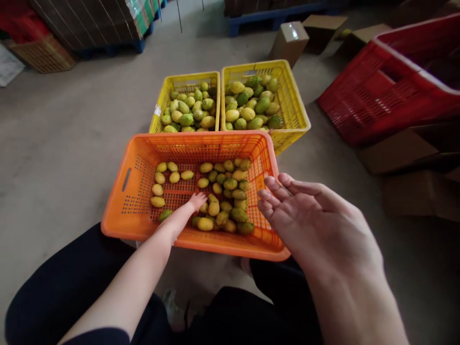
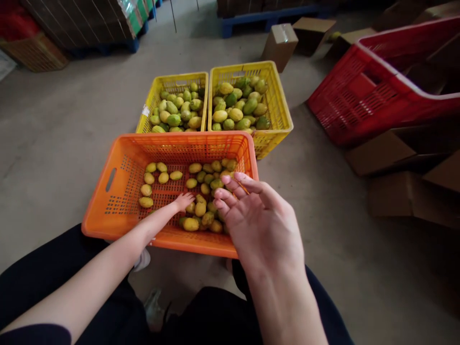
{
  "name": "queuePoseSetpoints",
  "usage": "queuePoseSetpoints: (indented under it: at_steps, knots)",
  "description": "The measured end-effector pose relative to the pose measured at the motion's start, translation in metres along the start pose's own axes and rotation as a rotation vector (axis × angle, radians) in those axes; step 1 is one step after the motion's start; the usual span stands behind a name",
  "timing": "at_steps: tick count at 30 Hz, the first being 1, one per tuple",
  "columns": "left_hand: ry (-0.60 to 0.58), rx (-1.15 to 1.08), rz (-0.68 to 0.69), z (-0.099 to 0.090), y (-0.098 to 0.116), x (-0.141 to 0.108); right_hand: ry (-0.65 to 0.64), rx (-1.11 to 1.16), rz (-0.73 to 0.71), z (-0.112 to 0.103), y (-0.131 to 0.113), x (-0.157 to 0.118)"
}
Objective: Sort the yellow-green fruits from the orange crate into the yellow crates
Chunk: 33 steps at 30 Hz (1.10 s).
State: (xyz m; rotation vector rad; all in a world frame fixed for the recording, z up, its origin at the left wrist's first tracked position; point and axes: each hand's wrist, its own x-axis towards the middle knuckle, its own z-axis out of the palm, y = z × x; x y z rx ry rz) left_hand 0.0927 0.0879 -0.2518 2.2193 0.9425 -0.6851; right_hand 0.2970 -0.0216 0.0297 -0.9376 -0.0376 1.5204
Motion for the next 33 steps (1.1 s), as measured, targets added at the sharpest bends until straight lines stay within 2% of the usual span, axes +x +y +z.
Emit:
queuePoseSetpoints:
  at_steps: [2, 5, 8, 11, 13, 15, 17, 19, 22, 25, 27, 28, 30, 31, 32, 33]
  knots:
    - [0.025, 0.011, -0.050, 0.008, 0.002, 0.005, -0.013, -0.014, -0.001, 0.001, 0.001, 0.002]
    - [0.041, -0.007, -0.132, 0.013, 0.004, -0.001, -0.028, -0.038, 0.019, 0.005, 0.007, 0.004]
    - [0.053, -0.057, -0.228, 0.001, 0.002, -0.020, -0.027, -0.046, 0.063, 0.013, 0.017, 0.001]
    - [0.093, -0.138, -0.315, -0.035, -0.008, -0.053, -0.036, -0.077, 0.107, 0.022, 0.028, -0.003]
    - [0.127, -0.182, -0.339, -0.069, -0.016, -0.081, -0.038, -0.114, 0.093, 0.026, 0.038, -0.002]
    - [0.209, -0.271, -0.335, -0.107, -0.016, -0.113, -0.021, -0.158, 0.045, 0.029, 0.051, 0.002]
    - [0.293, -0.305, -0.311, -0.141, -0.005, -0.150, 0.018, -0.205, 0.000, 0.032, 0.065, 0.008]
    - [0.406, -0.390, -0.196, -0.167, 0.016, -0.186, 0.024, -0.237, 0.006, 0.037, 0.076, 0.012]
    - [0.499, -0.478, -0.010, -0.186, 0.048, -0.227, -0.104, -0.217, 0.097, 0.046, 0.084, 0.012]
    - [0.611, -0.564, 0.094, -0.181, 0.057, -0.233, -0.153, -0.175, 0.149, 0.048, 0.082, 0.007]
    - [0.673, -0.591, 0.076, -0.163, 0.051, -0.214, -0.115, -0.172, 0.143, 0.043, 0.077, 0.004]
    - [0.661, -0.581, 0.029, -0.151, 0.046, -0.200, -0.104, -0.168, 0.134, 0.039, 0.075, 0.004]
    - [0.518, -0.467, -0.160, -0.120, 0.042, -0.169, -0.092, -0.137, 0.113, 0.031, 0.068, 0.003]
    - [0.424, -0.385, -0.211, -0.104, 0.044, -0.156, -0.078, -0.112, 0.102, 0.027, 0.065, 0.003]
    - [0.317, -0.331, -0.196, -0.089, 0.047, -0.145, -0.055, -0.088, 0.091, 0.024, 0.061, 0.002]
    - [0.258, -0.319, -0.169, -0.074, 0.052, -0.138, -0.030, -0.067, 0.078, 0.022, 0.057, 0.001]
